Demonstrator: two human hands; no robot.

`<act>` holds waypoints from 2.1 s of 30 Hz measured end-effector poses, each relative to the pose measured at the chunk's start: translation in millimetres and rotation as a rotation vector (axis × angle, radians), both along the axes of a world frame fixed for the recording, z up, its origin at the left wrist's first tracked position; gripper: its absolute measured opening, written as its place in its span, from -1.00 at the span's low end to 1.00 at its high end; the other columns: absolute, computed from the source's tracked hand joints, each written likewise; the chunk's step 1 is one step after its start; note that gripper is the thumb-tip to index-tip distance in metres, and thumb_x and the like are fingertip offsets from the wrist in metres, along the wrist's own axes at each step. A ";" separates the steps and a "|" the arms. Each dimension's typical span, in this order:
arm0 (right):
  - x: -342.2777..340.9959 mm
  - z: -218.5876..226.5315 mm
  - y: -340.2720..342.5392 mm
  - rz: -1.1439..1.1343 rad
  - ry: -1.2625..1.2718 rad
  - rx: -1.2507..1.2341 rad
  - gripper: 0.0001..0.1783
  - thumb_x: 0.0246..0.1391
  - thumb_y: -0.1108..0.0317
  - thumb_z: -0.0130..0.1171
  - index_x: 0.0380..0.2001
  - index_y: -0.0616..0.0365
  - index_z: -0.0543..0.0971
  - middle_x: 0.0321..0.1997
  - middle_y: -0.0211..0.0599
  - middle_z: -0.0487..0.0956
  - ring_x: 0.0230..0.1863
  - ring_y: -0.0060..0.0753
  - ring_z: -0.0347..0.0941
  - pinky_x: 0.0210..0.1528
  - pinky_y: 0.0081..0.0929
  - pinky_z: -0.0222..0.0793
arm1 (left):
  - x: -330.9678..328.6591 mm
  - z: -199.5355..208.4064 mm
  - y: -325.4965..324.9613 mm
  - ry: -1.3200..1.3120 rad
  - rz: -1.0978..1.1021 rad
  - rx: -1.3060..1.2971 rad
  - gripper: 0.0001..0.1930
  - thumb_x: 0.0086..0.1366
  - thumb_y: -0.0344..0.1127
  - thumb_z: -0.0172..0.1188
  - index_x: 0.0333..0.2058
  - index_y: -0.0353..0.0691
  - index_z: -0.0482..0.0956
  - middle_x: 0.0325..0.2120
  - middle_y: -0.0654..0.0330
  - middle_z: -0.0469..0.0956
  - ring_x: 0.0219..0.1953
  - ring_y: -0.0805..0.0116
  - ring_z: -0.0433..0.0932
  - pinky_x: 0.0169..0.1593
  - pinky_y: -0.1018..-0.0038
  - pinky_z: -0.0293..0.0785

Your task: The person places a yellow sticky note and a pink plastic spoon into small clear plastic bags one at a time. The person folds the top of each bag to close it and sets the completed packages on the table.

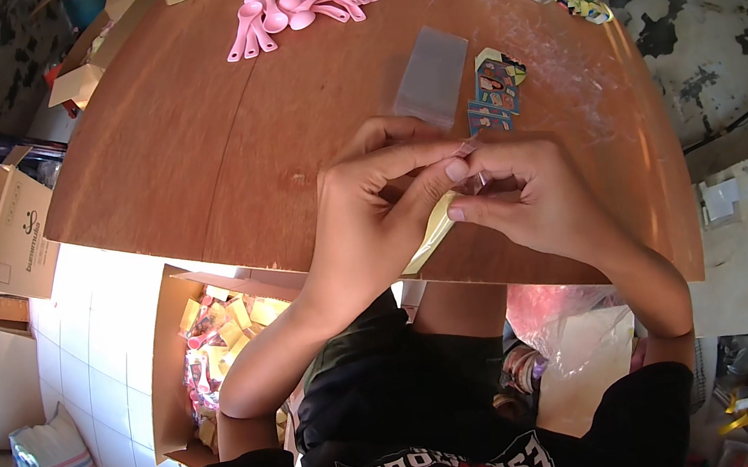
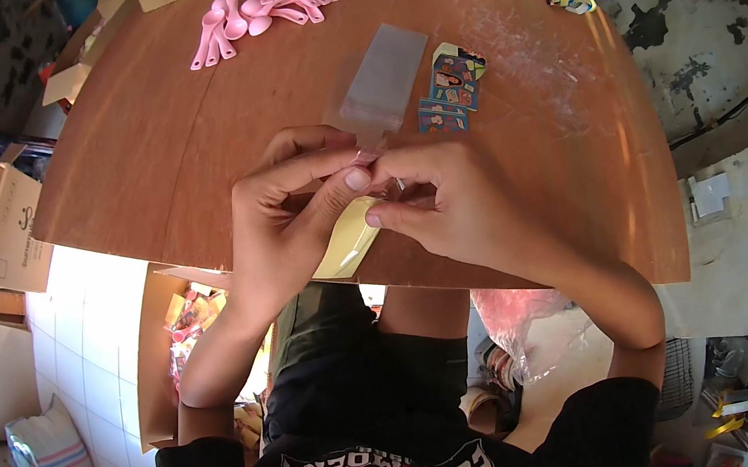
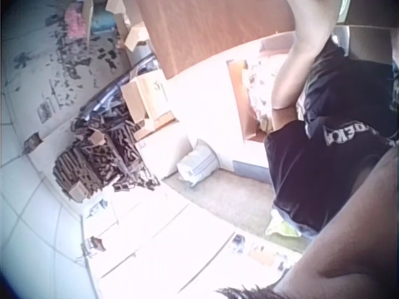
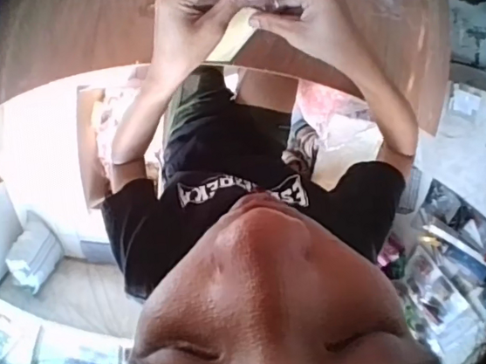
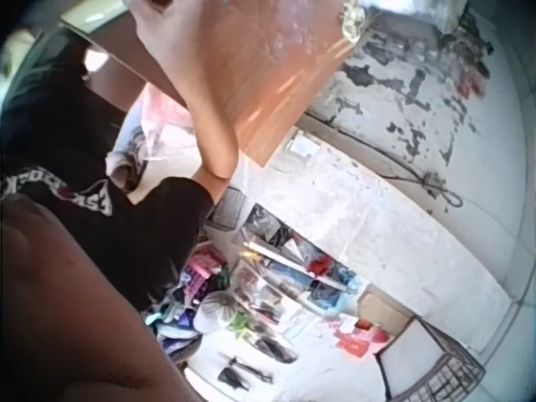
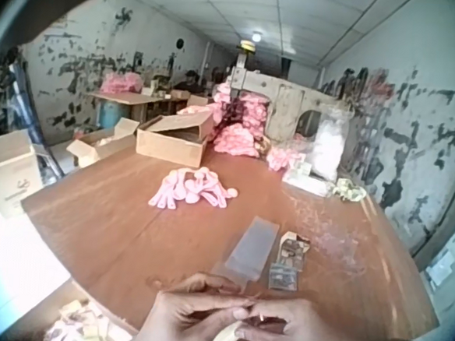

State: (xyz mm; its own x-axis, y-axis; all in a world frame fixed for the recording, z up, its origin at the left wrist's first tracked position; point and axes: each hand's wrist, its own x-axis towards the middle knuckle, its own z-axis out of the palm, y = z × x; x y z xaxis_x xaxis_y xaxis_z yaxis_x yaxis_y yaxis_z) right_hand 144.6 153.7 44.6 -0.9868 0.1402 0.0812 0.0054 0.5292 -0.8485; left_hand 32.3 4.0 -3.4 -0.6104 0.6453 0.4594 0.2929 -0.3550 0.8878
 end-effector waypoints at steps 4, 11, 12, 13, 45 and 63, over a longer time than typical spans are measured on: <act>-9.4 -3.7 5.0 -0.057 0.143 0.069 -0.82 0.07 0.51 0.35 -0.23 0.27 0.65 -0.37 -0.32 0.66 -0.35 -0.60 0.57 -0.26 -0.58 0.55 | -16.7 -3.4 -1.8 -0.025 -0.141 -0.065 -0.72 0.28 -0.44 0.32 -0.04 -0.37 0.62 -0.10 0.10 0.58 -0.13 0.47 0.56 -0.06 0.53 0.51; -5.8 -10.9 21.4 -0.118 0.023 -0.199 -0.83 0.08 0.55 0.34 -0.23 0.35 0.64 -0.26 -0.28 0.67 -0.28 -0.58 0.62 -0.24 -0.67 0.55 | -47.4 -10.3 -14.2 0.045 -0.385 -0.430 -0.64 0.24 -0.43 0.36 -0.02 -0.42 0.55 -0.32 0.24 0.63 -0.28 0.58 0.52 -0.22 0.57 0.46; -4.3 -11.3 22.4 -0.114 0.019 -0.201 -0.83 0.08 0.55 0.34 -0.23 0.35 0.64 -0.26 -0.28 0.67 -0.28 -0.58 0.62 -0.24 -0.67 0.55 | -47.2 -10.8 -14.0 0.040 -0.402 -0.429 -0.64 0.24 -0.44 0.36 -0.02 -0.43 0.55 -0.36 0.25 0.62 -0.32 0.61 0.50 -0.27 0.57 0.44; -2.7 -12.3 23.9 -0.127 -0.011 -0.238 -0.82 0.08 0.54 0.34 -0.22 0.34 0.64 -0.25 -0.28 0.66 -0.28 -0.58 0.61 -0.23 -0.67 0.55 | -46.6 -10.0 -13.9 0.037 -0.400 -0.430 -0.64 0.24 -0.44 0.36 -0.02 -0.43 0.55 -0.36 0.25 0.62 -0.32 0.61 0.50 -0.27 0.57 0.44; -73.3 6.6 8.6 0.568 -0.099 0.111 -0.75 0.16 0.53 0.21 -0.08 0.20 0.66 -0.21 -0.32 0.60 -0.24 -0.53 0.51 -0.23 -0.55 0.44 | -48.9 -13.2 -56.8 0.272 -0.030 -0.281 -0.45 0.06 -0.33 0.48 0.06 -0.25 0.53 -0.21 -0.06 0.66 -0.21 -0.03 0.67 -0.17 0.21 0.57; -309.7 -75.3 84.8 -0.024 0.413 1.076 -0.62 0.01 0.37 0.27 -0.03 -0.03 0.60 -0.03 -0.28 0.57 0.02 -0.15 0.55 -0.07 -0.12 0.54 | -57.9 -40.2 -96.3 -0.270 0.079 -0.284 -0.58 0.20 -0.45 0.39 0.05 -0.30 0.56 -0.32 0.06 0.70 -0.20 0.42 0.67 -0.10 0.49 0.52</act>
State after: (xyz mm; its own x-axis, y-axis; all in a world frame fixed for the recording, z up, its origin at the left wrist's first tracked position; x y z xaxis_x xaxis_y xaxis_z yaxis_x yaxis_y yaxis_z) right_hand -165.1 238.5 -30.7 -0.8551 -0.1790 0.4866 -0.1478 0.9837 0.1022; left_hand -25.6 -92.3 -43.6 -0.7375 0.6699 0.0858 0.0519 -0.0706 0.9962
